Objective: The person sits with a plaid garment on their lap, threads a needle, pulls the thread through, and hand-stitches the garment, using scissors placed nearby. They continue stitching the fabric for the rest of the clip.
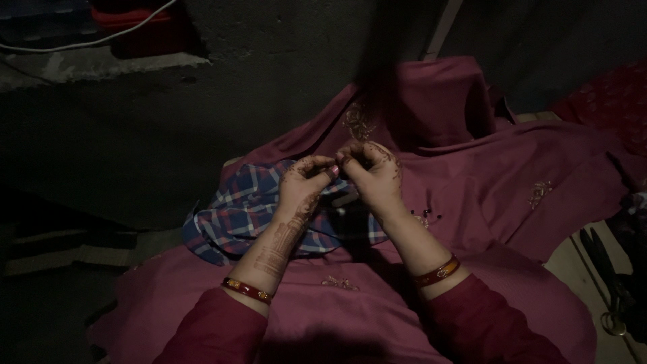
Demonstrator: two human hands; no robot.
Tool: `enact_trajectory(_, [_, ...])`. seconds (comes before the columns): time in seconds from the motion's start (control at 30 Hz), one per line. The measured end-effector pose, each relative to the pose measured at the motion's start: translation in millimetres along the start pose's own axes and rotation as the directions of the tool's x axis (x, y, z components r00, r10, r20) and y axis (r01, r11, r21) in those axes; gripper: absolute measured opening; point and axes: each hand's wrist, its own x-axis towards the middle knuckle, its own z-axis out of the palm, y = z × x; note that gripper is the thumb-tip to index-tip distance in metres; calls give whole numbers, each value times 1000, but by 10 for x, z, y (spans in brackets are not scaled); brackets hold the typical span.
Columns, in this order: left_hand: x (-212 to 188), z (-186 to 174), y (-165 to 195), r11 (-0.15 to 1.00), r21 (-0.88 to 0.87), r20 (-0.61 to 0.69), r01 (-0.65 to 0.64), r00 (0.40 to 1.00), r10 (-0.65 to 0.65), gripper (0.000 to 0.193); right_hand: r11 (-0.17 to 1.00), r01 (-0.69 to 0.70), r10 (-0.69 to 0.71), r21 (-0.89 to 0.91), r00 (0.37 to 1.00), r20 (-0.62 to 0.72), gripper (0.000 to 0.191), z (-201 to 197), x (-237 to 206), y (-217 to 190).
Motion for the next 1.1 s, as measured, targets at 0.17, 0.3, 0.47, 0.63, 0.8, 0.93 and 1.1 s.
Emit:
enact_trajectory(0.17, [28, -1, -46, 999, -46, 7, -19, 1000, 19, 18, 999, -20, 19, -35, 1000, -20, 10, -2, 2, -20])
enact_trajectory(0.3, [43, -21, -81, 999, -38, 5, -17, 1000, 17, 19, 998, -53, 53, 22, 999, -12, 11, 5, 5, -35])
enact_trajectory(0.47, [54, -17, -114, 997, -60, -2, -38, 999, 38, 18, 999, -24, 24, -35, 1000, -12, 11, 1, 1, -47])
enact_trajectory(0.63, [44, -10, -89, 998, -43, 3, -35, 999, 35, 18, 999, -44, 44, -22, 999, -19, 11, 6, 4, -58])
enact_trajectory(0.8, [27, -9, -48, 1000, 7, -22, -5, 1000, 5, 17, 997, -57, 57, 44, 998, -7, 10, 8, -6, -68])
enact_trajectory(0.93, [25, 14, -40, 999, -3, -29, -34, 999, 34, 16, 999, -31, 31, -36, 999, -10, 11, -2, -10, -80])
enact_trajectory(1.1, [17, 24, -4, 999, 23, -34, -28, 999, 29, 16, 1000, -1, 1, -12, 1000, -2, 11, 2, -16, -104])
